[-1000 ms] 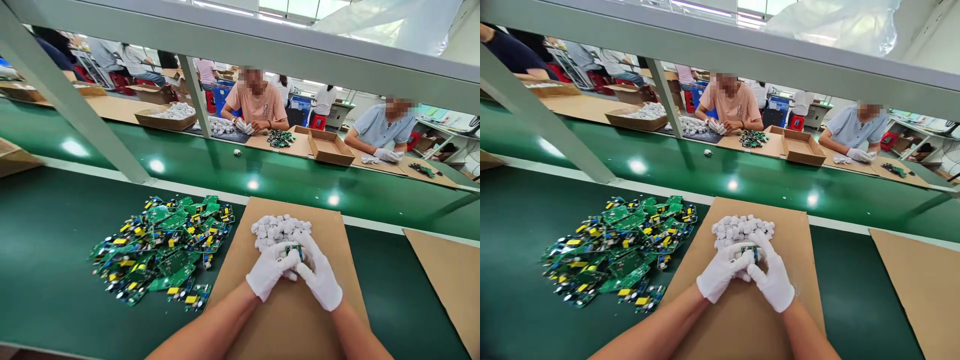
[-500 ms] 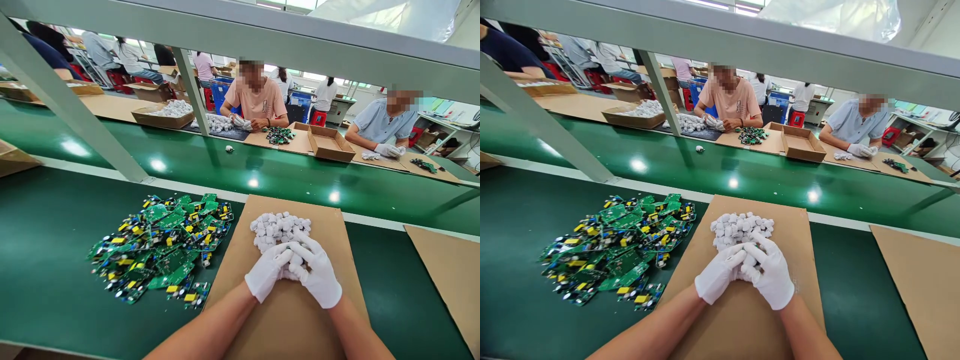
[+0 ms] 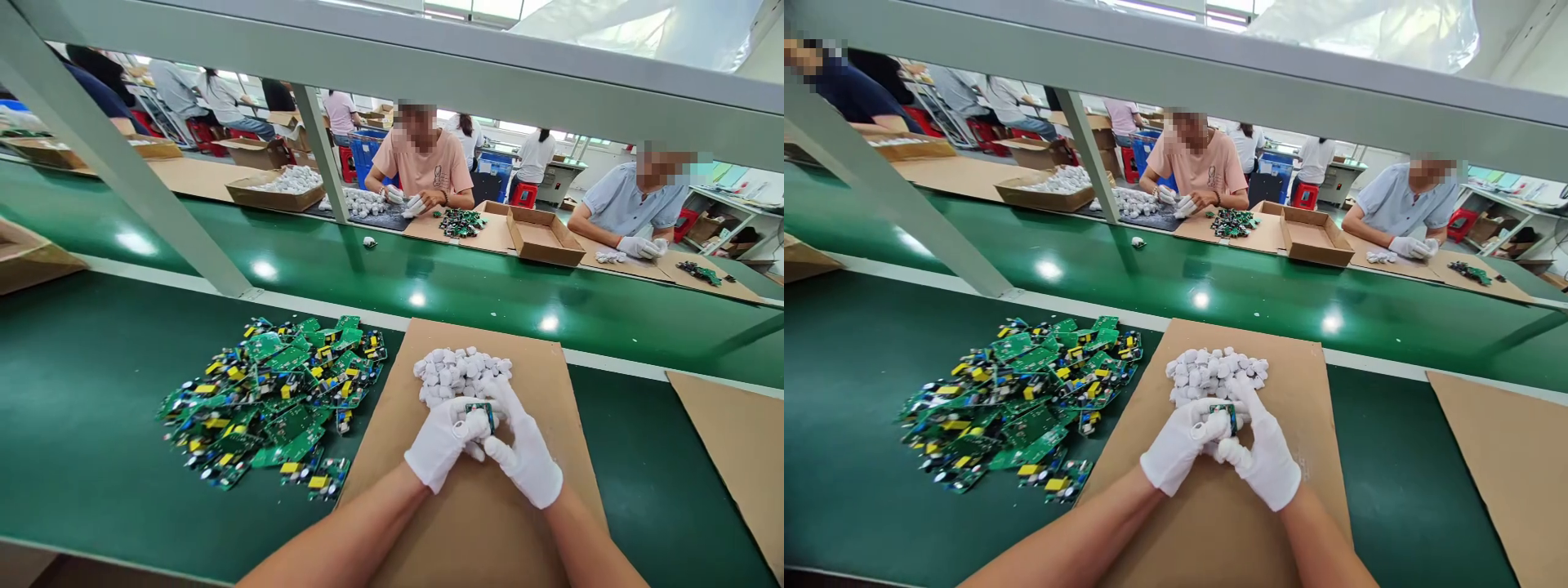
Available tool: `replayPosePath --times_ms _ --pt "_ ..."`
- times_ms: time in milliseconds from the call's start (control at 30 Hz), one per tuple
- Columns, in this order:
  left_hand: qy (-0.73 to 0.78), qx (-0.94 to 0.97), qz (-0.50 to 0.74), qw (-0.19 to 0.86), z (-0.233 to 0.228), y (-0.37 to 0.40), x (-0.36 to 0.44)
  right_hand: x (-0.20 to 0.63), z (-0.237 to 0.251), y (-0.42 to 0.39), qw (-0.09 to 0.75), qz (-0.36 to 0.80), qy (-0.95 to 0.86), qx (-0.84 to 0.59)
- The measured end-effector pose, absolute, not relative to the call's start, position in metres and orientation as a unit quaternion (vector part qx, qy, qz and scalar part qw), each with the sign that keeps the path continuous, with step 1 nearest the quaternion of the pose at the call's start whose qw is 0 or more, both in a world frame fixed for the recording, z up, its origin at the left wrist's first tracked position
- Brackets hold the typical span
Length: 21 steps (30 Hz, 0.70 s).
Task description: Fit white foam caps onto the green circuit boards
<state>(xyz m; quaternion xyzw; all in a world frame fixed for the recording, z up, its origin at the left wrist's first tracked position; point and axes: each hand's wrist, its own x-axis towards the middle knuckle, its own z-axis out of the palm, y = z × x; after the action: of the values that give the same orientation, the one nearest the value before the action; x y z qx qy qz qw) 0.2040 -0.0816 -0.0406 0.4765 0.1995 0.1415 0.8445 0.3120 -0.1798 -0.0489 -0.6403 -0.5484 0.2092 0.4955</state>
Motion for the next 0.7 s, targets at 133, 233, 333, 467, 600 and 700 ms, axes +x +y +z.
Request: replayPosePath --times_ms 133,233,333,467,600,700 --pt "0.186 0.438 0.128 0.870 -0.042 -0.084 0.203 0.311 -0.050 -0.178 0.462 0.280 -0.483 -0.689" --pt "0.154 0.445 0.115 0.874 -0.040 -0.083 0.202 0.311 -0.045 -0.179 0.498 0.333 -0.450 -0.663" --pt "0.128 0.474 0.115 0.864 -0.037 -0.082 0.201 0.311 -0.041 -0.180 0.521 0.328 -0.440 -0.653" --pt "0.106 0.496 0.121 0.853 -0.039 -0.084 0.201 0.311 -0.042 -0.180 0.501 0.323 -0.408 -0.691" --pt "0.131 0.493 0.128 0.851 -0.041 -0.085 0.201 0.311 -0.042 -0.180 0.526 0.345 -0.417 -0.656" --pt "0.109 0.464 0.086 0.875 -0.039 -0.083 0.200 0.312 -0.040 -0.179 0.516 0.318 -0.411 -0.681"
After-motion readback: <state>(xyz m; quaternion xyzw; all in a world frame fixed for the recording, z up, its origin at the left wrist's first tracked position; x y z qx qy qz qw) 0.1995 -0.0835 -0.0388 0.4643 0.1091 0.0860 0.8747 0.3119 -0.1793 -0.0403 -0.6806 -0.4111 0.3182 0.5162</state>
